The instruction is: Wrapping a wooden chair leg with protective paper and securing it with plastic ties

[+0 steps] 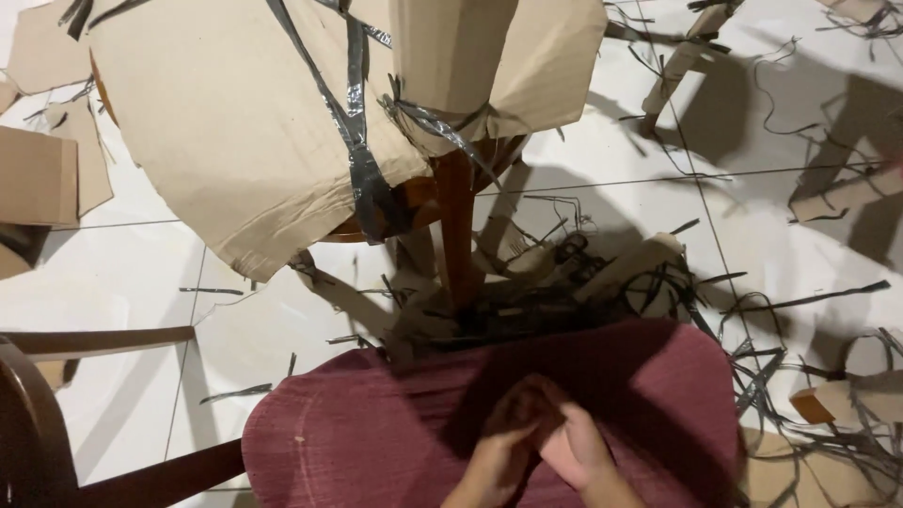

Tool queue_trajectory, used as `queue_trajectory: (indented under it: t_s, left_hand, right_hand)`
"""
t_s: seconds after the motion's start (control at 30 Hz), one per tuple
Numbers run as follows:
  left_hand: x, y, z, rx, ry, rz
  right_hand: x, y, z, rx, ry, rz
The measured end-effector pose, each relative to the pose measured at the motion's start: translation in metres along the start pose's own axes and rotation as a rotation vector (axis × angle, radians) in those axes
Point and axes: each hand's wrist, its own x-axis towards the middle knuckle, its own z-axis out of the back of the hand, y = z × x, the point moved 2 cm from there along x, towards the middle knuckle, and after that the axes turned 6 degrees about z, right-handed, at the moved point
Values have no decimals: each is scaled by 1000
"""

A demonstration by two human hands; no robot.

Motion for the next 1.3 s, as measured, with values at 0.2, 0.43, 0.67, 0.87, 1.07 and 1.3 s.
queue_trajectory:
  t_s: [0.2, 0.43, 0.67, 0.87, 1.07, 1.3]
  left_hand:
    - [42, 0, 18, 147, 410, -185]
    - [62, -14, 3, 177, 352, -112]
    - [98, 8, 29, 489, 379, -173]
    - [75, -11, -21, 549, -84, -122]
    - [82, -6, -8, 684, 16, -250]
    - [70, -4, -10, 603, 58, -232]
  right_hand:
    - [-12, 39, -43, -338, 188, 44]
    - [-16, 129, -62, -686, 114, 298]
    - [99, 191, -12, 55, -160, 601]
    - [143, 198, -45, -654, -415, 591]
    - [186, 198, -51, -691, -574, 133]
    - [131, 207, -72, -709, -277, 754]
